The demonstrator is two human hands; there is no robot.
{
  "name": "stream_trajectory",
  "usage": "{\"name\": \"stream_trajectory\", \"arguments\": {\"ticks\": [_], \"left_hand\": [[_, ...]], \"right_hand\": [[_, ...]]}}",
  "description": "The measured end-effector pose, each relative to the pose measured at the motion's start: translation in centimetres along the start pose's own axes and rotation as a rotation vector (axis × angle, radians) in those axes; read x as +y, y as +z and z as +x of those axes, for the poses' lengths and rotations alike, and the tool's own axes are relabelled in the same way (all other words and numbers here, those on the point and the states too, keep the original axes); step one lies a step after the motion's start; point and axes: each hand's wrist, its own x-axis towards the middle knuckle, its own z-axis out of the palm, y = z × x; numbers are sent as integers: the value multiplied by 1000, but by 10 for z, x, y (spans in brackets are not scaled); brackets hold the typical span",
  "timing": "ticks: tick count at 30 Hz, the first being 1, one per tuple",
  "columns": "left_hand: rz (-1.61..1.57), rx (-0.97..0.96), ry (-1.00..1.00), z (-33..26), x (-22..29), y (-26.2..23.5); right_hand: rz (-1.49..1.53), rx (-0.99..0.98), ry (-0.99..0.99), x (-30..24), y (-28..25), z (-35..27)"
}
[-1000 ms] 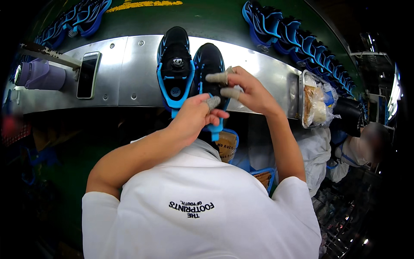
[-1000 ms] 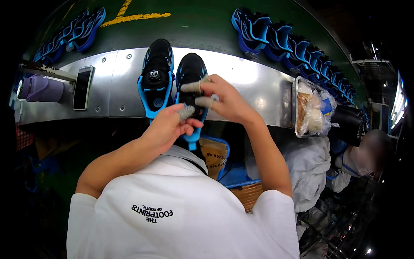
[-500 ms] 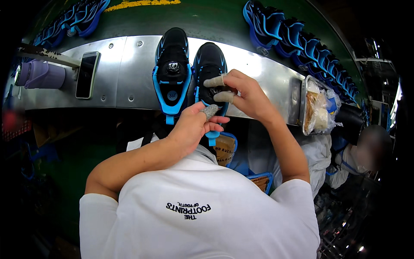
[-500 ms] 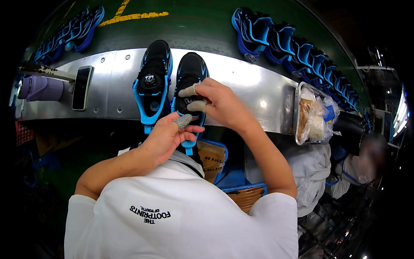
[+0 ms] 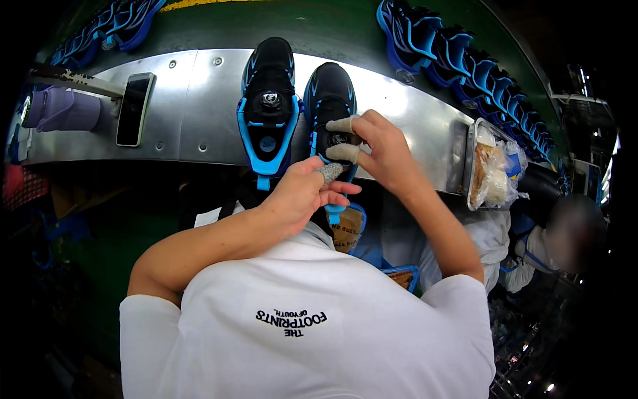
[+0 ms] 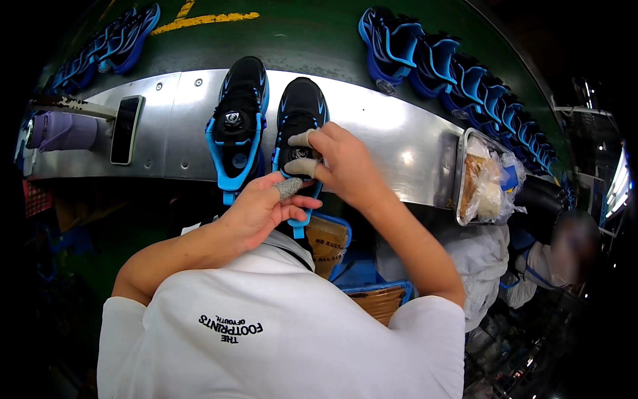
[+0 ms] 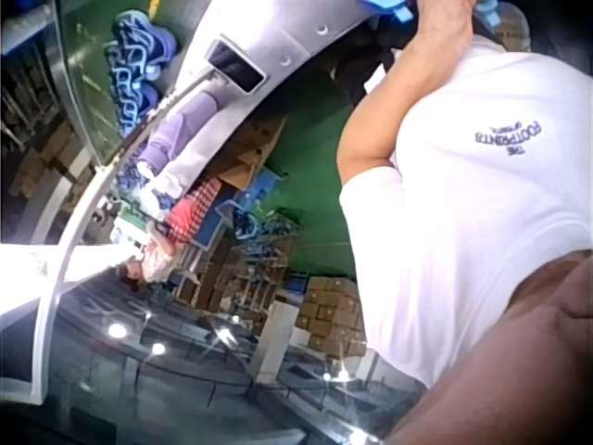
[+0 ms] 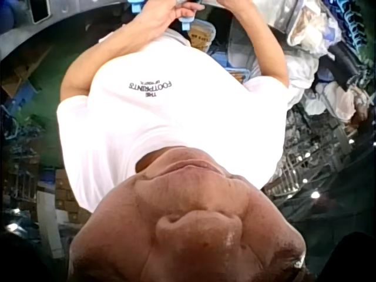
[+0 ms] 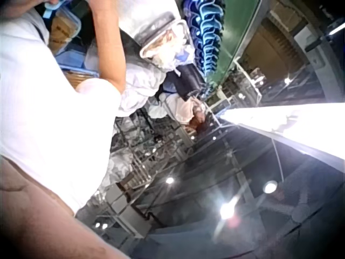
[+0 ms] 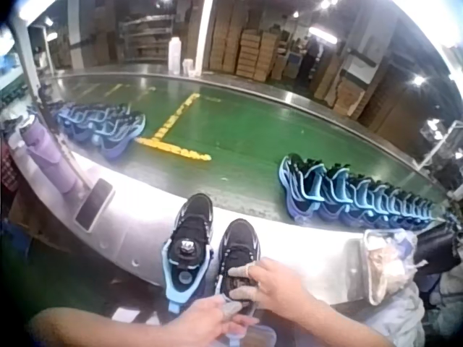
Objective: The person wipes the upper surfaces and dials of shoes using finger cots and places each pair onto the conveyor belt.
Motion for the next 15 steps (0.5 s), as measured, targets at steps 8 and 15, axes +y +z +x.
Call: {"name": "stream_trajectory", "arguments": {"ticks": [8,15], "left_hand": [[-15,13,-31,1,-2,-3],[-2,31,-50,3,-3,1]], "right_hand": [[183,-112,-199,15,-13,3],[2,176,-53,10,16,-10]]}}
